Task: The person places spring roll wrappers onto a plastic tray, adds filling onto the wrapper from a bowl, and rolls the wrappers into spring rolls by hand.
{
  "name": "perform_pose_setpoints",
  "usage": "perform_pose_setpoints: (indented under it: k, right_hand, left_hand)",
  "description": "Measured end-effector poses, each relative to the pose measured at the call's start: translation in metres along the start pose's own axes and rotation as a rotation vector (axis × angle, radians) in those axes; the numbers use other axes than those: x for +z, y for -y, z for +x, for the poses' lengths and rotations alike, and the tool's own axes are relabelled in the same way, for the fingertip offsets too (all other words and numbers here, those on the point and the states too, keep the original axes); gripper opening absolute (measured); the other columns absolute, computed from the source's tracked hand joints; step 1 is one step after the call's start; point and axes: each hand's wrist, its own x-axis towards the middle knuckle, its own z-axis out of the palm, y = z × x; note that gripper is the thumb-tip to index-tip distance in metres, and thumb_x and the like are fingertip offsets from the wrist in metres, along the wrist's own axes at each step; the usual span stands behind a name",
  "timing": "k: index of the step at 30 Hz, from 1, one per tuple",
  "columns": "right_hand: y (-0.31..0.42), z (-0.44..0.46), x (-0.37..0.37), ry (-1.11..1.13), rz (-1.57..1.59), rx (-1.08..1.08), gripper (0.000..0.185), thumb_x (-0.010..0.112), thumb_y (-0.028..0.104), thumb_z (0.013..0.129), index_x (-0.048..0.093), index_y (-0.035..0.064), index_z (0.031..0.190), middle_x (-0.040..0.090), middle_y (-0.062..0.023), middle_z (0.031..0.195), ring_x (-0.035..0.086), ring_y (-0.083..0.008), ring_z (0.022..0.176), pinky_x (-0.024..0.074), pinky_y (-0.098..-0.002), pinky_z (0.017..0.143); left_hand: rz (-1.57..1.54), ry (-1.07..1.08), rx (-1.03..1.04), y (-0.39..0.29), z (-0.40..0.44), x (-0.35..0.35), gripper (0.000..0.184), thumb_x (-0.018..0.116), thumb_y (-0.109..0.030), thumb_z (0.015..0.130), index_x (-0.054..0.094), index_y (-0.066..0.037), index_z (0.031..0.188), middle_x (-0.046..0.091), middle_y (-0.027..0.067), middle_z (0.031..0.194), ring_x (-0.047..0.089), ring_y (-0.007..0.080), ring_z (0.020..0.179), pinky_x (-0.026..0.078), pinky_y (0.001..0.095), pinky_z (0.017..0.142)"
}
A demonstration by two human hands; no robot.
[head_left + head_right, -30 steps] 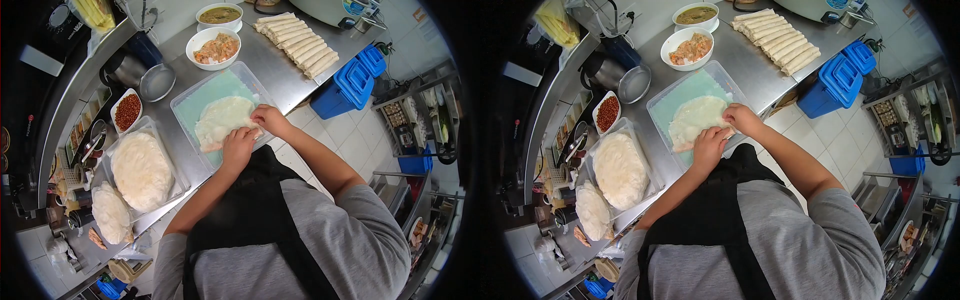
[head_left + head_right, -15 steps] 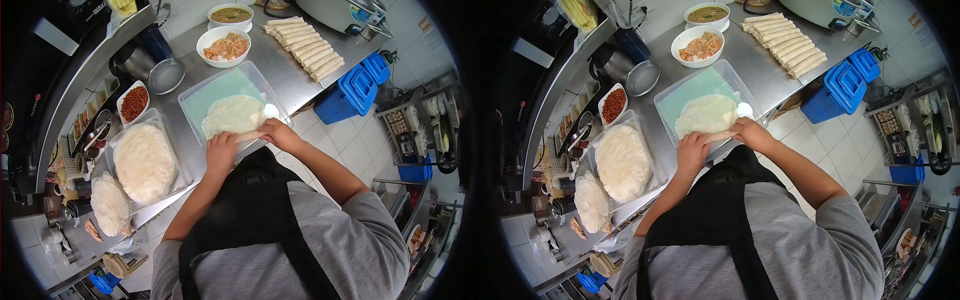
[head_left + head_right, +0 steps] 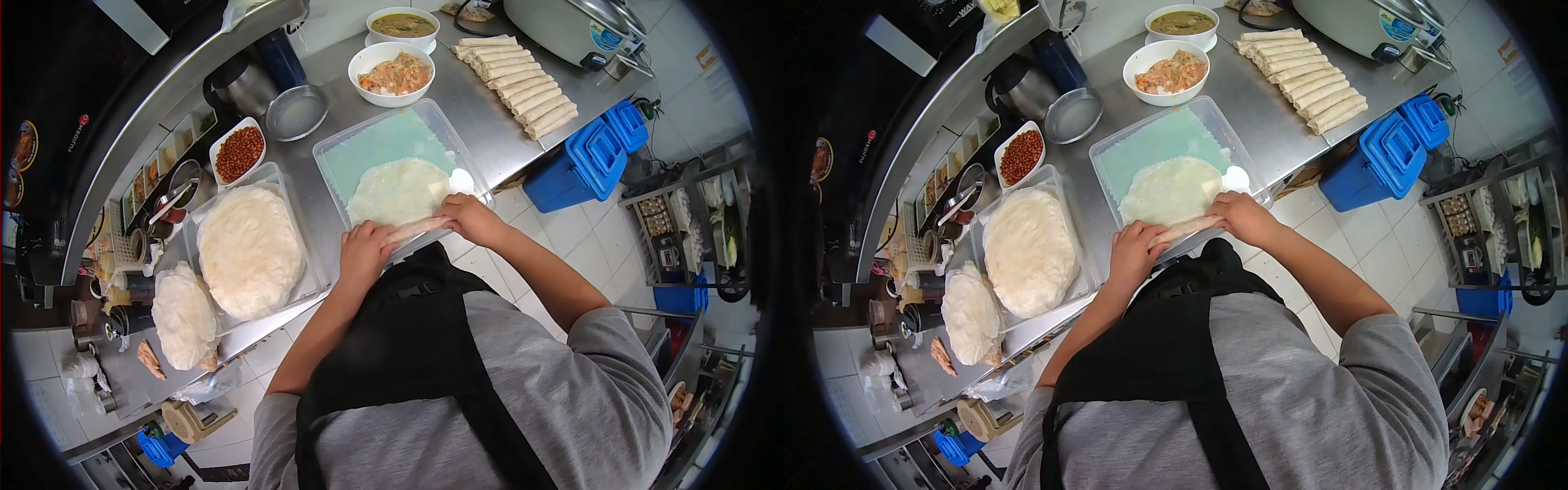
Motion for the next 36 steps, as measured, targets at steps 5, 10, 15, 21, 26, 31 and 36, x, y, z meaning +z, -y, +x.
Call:
perform_pose_setpoints:
  k: [5,10,15,21,26,31,36]
  right_hand:
    - [0.044,0.018,0.011,-0.047,-0.135,-0.024,0.036,0.078,0.019,0.076,0.066,0.0126,0.11,0.06,-0.0053,0.11,0.058,-0.0276,0.108,0.0429,-0.0447,0.088]
    - [0.044,0.025,0.038,0.015,-0.03,0.009,0.031,0.079,0.016,0.074,0.064,0.012,0.101,0.061,-0.0057,0.103,0.059,-0.0292,0.105,0.0456,-0.0438,0.085]
    - [0.03,0.017,0.025,0.032,0.018,-0.015,0.031,0.08,0.012,0.071,0.068,0.0089,0.098,0.063,-0.0074,0.099,0.06,-0.031,0.1,0.0488,-0.0429,0.084]
    - [0.019,0.004,0.012,0.062,0.075,0.008,0.034,0.08,0.009,0.072,0.07,0.007,0.104,0.065,-0.0102,0.103,0.061,-0.033,0.101,0.0499,-0.0412,0.089]
    - [0.023,-0.003,0.004,0.144,0.08,0.09,0.035,0.078,0.008,0.074,0.069,0.0068,0.108,0.065,-0.0112,0.105,0.061,-0.033,0.105,0.0499,-0.041,0.092]
    - [0.026,-0.003,-0.012,0.093,0.244,0.167,0.03,0.073,0.008,0.084,0.068,0.0045,0.113,0.065,-0.0127,0.112,0.064,-0.0277,0.107,0.0512,-0.0364,0.092]
    - [-0.01,0.059,-0.015,-0.351,-0.008,0.21,0.044,0.076,0.016,0.083,0.062,0.0026,0.123,0.066,-0.0178,0.115,0.063,-0.0347,0.107,0.0503,-0.0426,0.093]
  left_hand:
    - [-0.007,-0.111,0.105,-0.015,0.001,-0.002,0.034,0.078,-0.018,0.077,0.069,-0.014,0.109,0.059,0.0053,0.097,0.058,0.0272,0.097,0.042,0.0406,0.085]
    - [-0.084,-0.034,0.075,-0.01,0.0,0.004,0.035,0.079,-0.016,0.076,0.068,-0.01,0.108,0.059,0.0076,0.095,0.059,0.0306,0.091,0.047,0.0421,0.08]
    - [-0.138,-0.07,0.087,-0.009,-0.013,0.001,0.032,0.078,-0.015,0.078,0.067,-0.008,0.108,0.058,0.0095,0.093,0.061,0.0313,0.085,0.051,0.0419,0.074]
    - [-0.164,-0.027,0.062,-0.007,-0.028,-0.004,0.033,0.074,-0.012,0.08,0.065,-0.01,0.112,0.058,0.0095,0.098,0.063,0.0305,0.09,0.053,0.0409,0.074]
    - [-0.22,0.022,0.067,-0.009,-0.036,-0.009,0.034,0.071,-0.01,0.083,0.064,-0.009,0.116,0.06,0.0091,0.104,0.064,0.0312,0.093,0.054,0.04,0.078]
    - [-0.133,-0.118,0.096,0.011,-0.036,-0.002,0.03,0.071,-0.01,0.085,0.066,-0.005,0.114,0.063,0.0134,0.111,0.063,0.0356,0.095,0.052,0.0407,0.083]
    - [-0.177,-0.352,-0.211,0.028,0.042,0.003,0.035,0.072,-0.017,0.085,0.065,-0.003,0.117,0.063,0.0178,0.114,0.06,0.0371,0.106,0.049,0.0415,0.092]
